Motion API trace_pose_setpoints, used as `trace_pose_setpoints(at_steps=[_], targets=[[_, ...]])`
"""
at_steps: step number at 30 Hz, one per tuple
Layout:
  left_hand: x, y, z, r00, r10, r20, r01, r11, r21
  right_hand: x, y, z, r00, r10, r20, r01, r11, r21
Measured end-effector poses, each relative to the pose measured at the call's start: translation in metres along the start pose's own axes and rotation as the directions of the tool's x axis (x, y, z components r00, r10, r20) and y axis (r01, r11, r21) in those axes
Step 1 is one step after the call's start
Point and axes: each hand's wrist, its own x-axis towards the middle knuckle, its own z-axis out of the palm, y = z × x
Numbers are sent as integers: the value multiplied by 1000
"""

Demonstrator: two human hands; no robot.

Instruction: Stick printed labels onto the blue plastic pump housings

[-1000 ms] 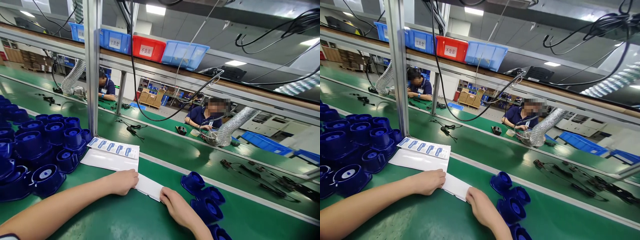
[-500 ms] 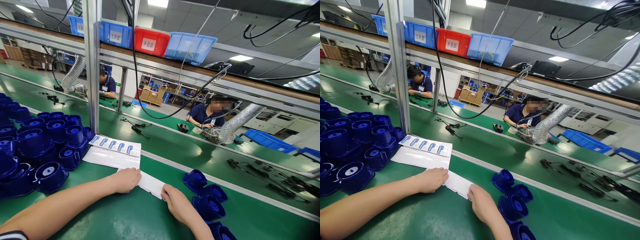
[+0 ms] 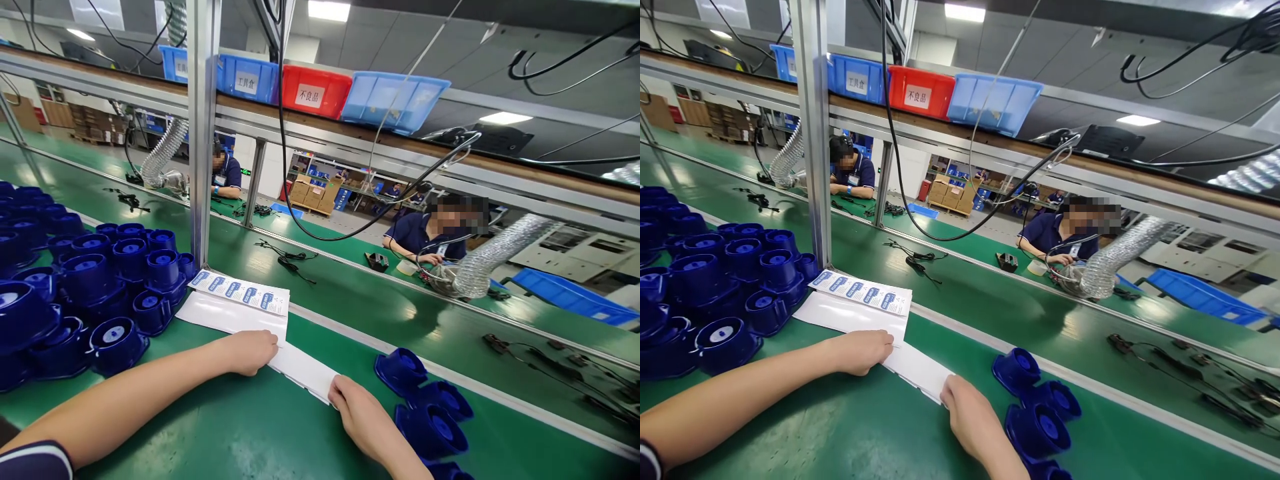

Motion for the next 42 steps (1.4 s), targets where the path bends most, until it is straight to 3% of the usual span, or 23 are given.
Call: trace_pose_setpoints(at_steps=[6,14,18,26,31,35,42], targets=[[5,-5,1,1000,-15,17,16,1000,-21,0,-1,-1,1000,8,8,-8,1000,24],[-9,21,-20,998,48,41,-38,975,-218,-22,12,-24,991,-20,131,10,997,81],[-10,19,-24,998,64,26,-55,959,-279,-25,18,-24,990,0,141,-14,995,95],[-4,19,-13,996,93,8,-89,977,-192,-22,18,-19,994,21,112,-34,992,123],[1,18,-13,994,99,40,-92,985,-143,-15,6,-14,997,-58,57,48,986,160],[4,16,-17,994,97,53,-89,987,-131,-4,-2,-6,996,-79,32,76,993,88],[-4,13,-24,998,28,53,-21,993,-118,3,-11,0,1000,6,26,-3,996,-94]])
